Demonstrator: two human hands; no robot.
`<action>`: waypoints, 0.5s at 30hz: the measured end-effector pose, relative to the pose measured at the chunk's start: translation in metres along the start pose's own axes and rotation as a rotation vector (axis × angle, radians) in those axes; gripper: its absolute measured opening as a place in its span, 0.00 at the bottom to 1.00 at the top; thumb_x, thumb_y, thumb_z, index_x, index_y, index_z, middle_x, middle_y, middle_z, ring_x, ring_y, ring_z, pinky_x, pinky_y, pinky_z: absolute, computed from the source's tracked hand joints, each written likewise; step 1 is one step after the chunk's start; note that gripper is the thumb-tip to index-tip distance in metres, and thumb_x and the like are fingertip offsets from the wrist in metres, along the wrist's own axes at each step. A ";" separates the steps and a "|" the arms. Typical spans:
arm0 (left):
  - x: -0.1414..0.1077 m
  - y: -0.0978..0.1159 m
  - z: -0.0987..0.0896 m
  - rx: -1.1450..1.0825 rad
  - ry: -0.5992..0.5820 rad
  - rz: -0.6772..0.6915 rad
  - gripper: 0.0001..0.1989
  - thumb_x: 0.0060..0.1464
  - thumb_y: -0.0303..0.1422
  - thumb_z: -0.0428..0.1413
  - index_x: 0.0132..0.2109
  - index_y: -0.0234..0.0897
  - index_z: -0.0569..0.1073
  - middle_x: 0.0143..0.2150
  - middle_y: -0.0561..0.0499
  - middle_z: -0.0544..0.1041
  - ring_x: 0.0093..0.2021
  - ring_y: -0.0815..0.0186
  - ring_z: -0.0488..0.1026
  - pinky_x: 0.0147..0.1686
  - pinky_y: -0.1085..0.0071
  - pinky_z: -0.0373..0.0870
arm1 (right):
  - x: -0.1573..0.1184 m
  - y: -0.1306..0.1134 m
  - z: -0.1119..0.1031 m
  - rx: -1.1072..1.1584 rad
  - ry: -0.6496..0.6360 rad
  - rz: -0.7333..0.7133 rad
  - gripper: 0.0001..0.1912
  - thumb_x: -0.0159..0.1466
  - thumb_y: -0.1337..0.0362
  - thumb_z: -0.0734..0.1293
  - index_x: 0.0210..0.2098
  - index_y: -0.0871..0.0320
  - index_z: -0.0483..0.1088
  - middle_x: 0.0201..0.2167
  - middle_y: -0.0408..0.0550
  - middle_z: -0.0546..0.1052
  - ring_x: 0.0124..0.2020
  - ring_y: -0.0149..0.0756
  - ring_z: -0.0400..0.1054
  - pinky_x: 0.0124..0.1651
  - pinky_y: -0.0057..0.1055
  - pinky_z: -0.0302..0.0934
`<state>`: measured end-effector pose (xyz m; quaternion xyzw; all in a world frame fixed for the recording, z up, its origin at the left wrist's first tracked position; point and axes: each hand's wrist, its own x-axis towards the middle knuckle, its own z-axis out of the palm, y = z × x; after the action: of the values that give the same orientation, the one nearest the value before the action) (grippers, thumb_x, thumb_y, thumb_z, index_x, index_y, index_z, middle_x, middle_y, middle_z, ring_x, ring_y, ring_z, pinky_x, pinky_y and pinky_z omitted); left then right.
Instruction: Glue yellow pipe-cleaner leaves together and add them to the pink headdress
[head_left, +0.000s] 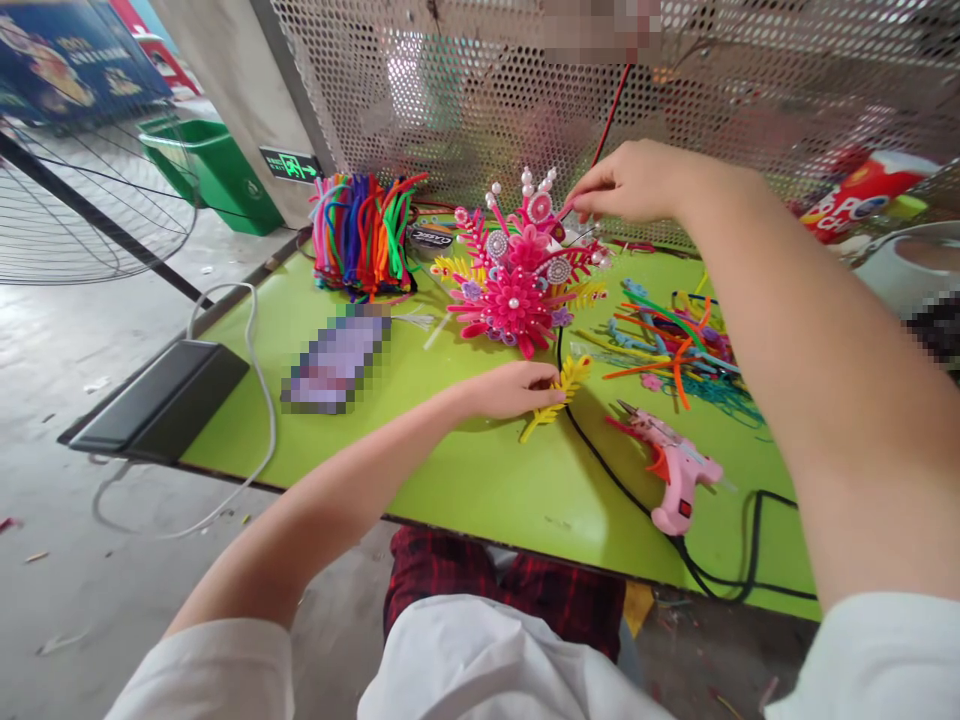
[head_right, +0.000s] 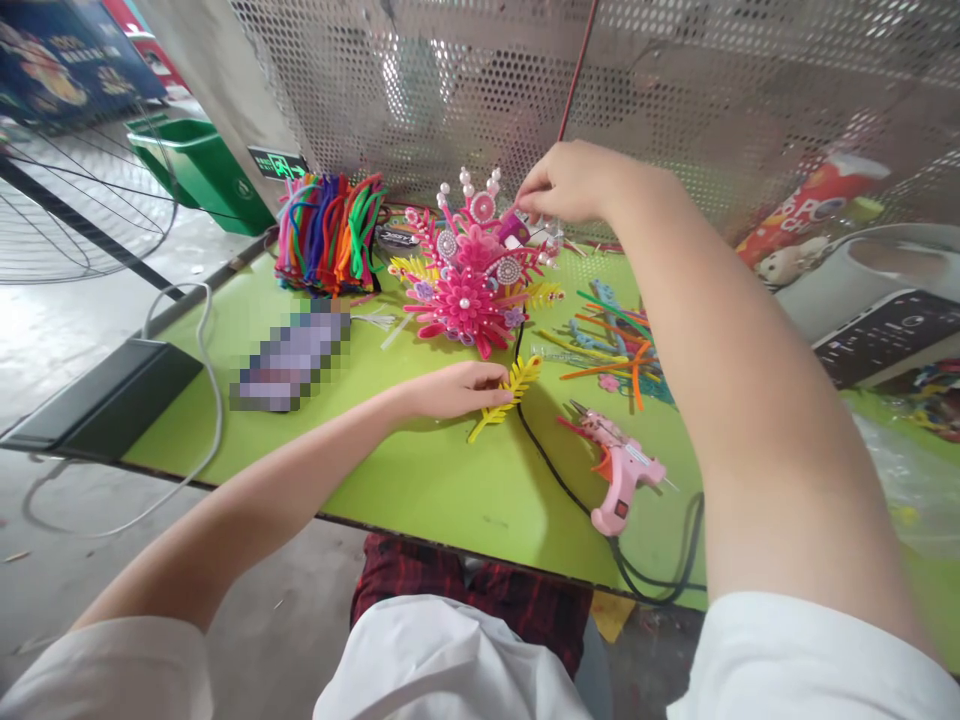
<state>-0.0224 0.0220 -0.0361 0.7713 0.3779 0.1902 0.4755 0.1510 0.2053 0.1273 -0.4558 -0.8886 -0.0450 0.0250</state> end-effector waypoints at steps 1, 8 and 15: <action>0.000 0.000 0.000 -0.002 -0.003 0.000 0.17 0.67 0.46 0.55 0.38 0.37 0.69 0.30 0.57 0.65 0.32 0.69 0.61 0.37 0.68 0.56 | 0.002 -0.002 0.002 0.007 -0.002 0.011 0.14 0.73 0.59 0.68 0.52 0.52 0.85 0.42 0.48 0.87 0.40 0.40 0.77 0.47 0.37 0.65; -0.002 0.005 -0.001 0.040 0.010 -0.026 0.16 0.68 0.44 0.55 0.36 0.38 0.66 0.31 0.56 0.65 0.32 0.69 0.61 0.36 0.68 0.56 | 0.016 -0.016 0.017 -0.042 0.092 0.010 0.19 0.71 0.61 0.65 0.55 0.55 0.84 0.47 0.53 0.86 0.52 0.50 0.78 0.55 0.46 0.69; -0.001 0.002 0.000 0.035 0.002 -0.003 0.16 0.68 0.44 0.55 0.37 0.37 0.68 0.31 0.57 0.66 0.32 0.69 0.61 0.37 0.69 0.57 | 0.000 0.002 0.007 -0.044 0.050 -0.102 0.28 0.68 0.59 0.73 0.66 0.61 0.75 0.60 0.61 0.79 0.57 0.54 0.76 0.61 0.46 0.67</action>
<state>-0.0226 0.0204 -0.0342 0.7785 0.3830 0.1837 0.4620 0.1524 0.2069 0.1208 -0.4092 -0.9085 -0.0769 0.0347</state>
